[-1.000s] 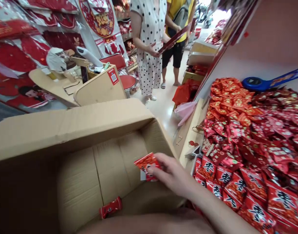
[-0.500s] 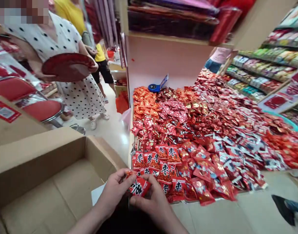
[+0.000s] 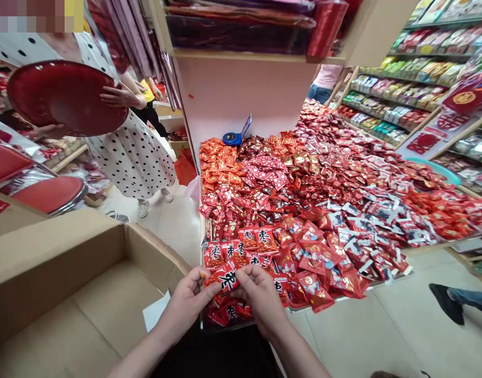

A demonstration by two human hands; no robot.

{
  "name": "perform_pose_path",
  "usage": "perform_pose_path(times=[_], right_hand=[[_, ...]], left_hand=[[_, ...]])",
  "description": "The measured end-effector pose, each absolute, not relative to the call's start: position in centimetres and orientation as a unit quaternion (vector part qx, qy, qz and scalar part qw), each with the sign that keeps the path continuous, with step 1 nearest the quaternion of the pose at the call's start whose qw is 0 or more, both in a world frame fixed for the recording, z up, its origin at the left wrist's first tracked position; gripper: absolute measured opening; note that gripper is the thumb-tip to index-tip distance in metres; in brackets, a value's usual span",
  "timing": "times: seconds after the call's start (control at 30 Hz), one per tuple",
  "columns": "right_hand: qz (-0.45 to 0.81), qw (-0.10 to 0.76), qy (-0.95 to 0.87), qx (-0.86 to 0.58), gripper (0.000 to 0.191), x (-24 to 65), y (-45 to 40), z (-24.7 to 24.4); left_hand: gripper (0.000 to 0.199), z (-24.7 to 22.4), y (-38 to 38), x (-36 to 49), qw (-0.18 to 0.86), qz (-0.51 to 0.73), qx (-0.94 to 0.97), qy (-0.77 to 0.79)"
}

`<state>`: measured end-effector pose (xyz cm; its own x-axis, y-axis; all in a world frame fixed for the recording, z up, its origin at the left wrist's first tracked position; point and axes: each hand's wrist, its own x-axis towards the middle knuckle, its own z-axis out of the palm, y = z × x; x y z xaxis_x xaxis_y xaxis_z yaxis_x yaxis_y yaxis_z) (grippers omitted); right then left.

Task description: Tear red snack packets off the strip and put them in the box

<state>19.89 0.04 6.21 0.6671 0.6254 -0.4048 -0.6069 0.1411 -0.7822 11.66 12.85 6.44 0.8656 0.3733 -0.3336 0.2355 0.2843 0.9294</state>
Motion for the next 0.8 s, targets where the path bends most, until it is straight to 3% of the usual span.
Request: perform_pose_path(times=[0.27,0.5,0.8], right_hand=[[0.408,0.668,-0.156,-0.603,0.032,22.4,-0.5,7.6],[0.309,0.413,-0.285,-0.808,0.014,23.0,-6.4,7.4],[0.298,0.320,-0.358,-0.825,0.019,22.1,-6.6,5.8]], left_hand=[[0.021,6.5,13.1,11.7,0.718,0.014,0.652,0.244],[0.002,5.6,12.8,11.3,0.528,-0.061,0.827,0.185],[0.018,4.8,12.2,12.3,0.387,-0.130,0.906,0.112]])
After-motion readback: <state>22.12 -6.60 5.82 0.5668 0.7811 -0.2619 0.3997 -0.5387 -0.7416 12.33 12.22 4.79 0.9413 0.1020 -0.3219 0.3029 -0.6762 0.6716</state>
